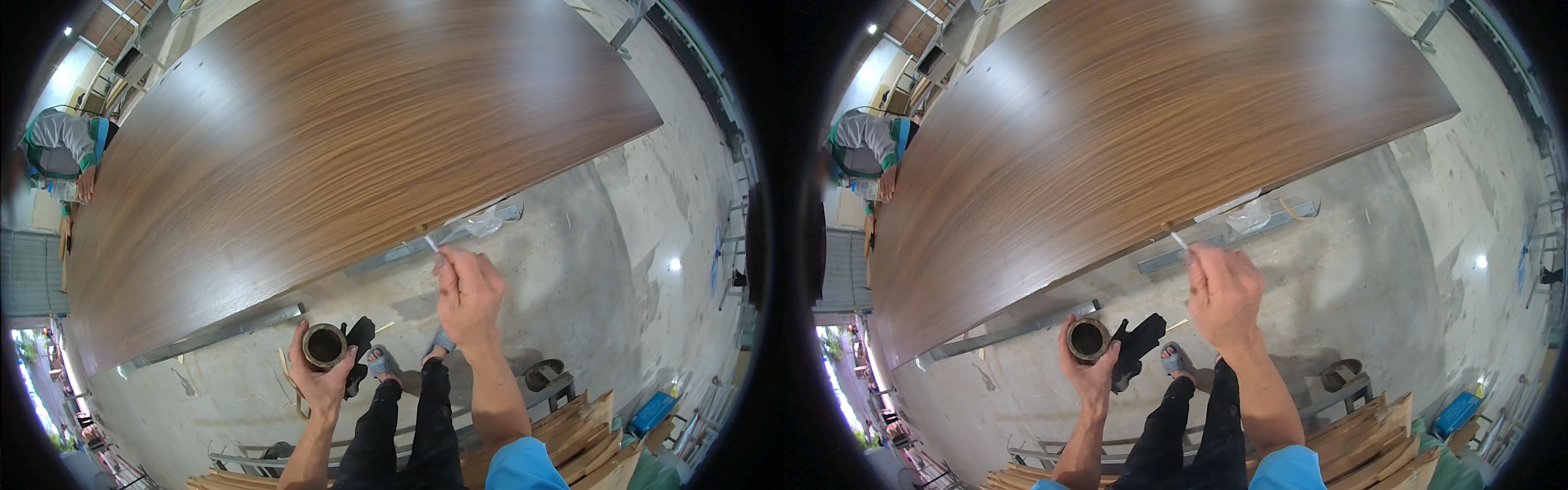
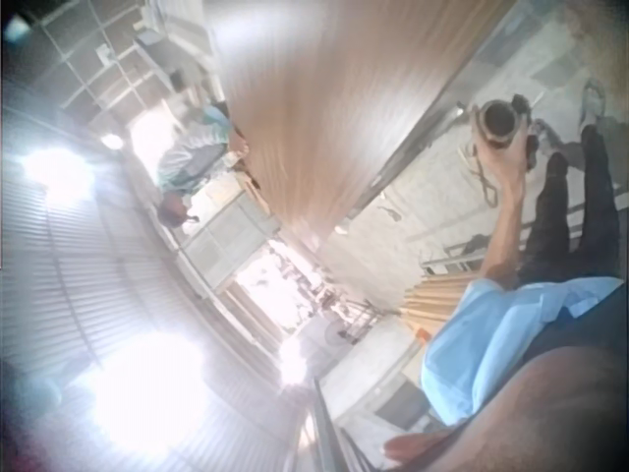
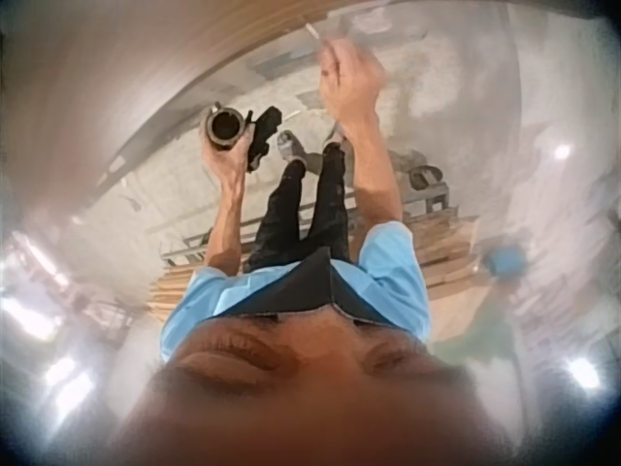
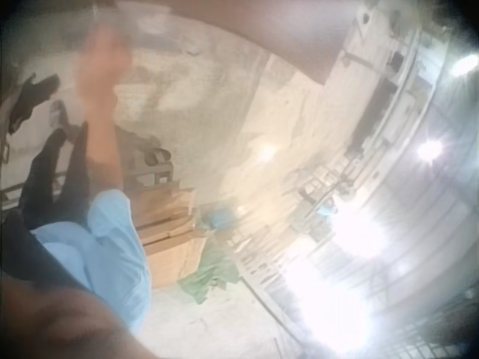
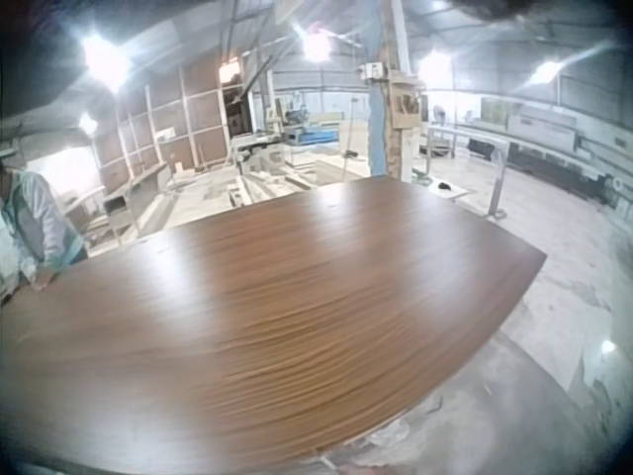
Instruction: The person applies a dark finish to a large wooden tabletop using a small brush and a cloth. They repeatedly dip the brush into a container, apply finish to the tabletop surface, and wipe it with a cloth. Another person is visible working on the opposite side of the table.
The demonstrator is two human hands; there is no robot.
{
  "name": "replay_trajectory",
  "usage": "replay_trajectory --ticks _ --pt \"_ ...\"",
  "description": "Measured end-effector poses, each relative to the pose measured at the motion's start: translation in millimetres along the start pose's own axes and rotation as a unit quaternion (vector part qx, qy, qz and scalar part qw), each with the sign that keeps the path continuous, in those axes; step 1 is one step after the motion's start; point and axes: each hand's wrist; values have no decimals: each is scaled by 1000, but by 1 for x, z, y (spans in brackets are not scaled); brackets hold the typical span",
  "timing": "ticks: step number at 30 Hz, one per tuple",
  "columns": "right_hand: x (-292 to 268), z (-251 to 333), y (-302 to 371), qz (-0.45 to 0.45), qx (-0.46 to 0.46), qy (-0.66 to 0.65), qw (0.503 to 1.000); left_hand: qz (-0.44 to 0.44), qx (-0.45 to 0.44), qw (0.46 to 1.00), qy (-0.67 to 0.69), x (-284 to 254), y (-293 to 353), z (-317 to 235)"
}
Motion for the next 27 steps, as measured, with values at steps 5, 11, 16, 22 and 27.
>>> replay_trajectory --ticks 5,11,16,22,27 --pt "-14 -14 -5 -114 152 -70 979 3 7 1000 0 6 1 -7" --pt "2 -2 0 -1 -13 -58 998 4 8 1000 8 15 1 -12" --pt "-2 -8 -1 -93 130 -102 982 -5 32 999 -11 13 3 -7" --pt "33 35 6 28 -3 -112 993 12 -10 1000 -14 5 11 -3" --pt "54 52 14 54 -39 -145 987 -19 -37 999 9 -4 16 1"
Point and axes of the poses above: each hand's wrist, its own y-axis away from the middle knuckle, its own x-axis out of the palm, z = x × y, and after that the axes turned 14 degrees about z, right-handed
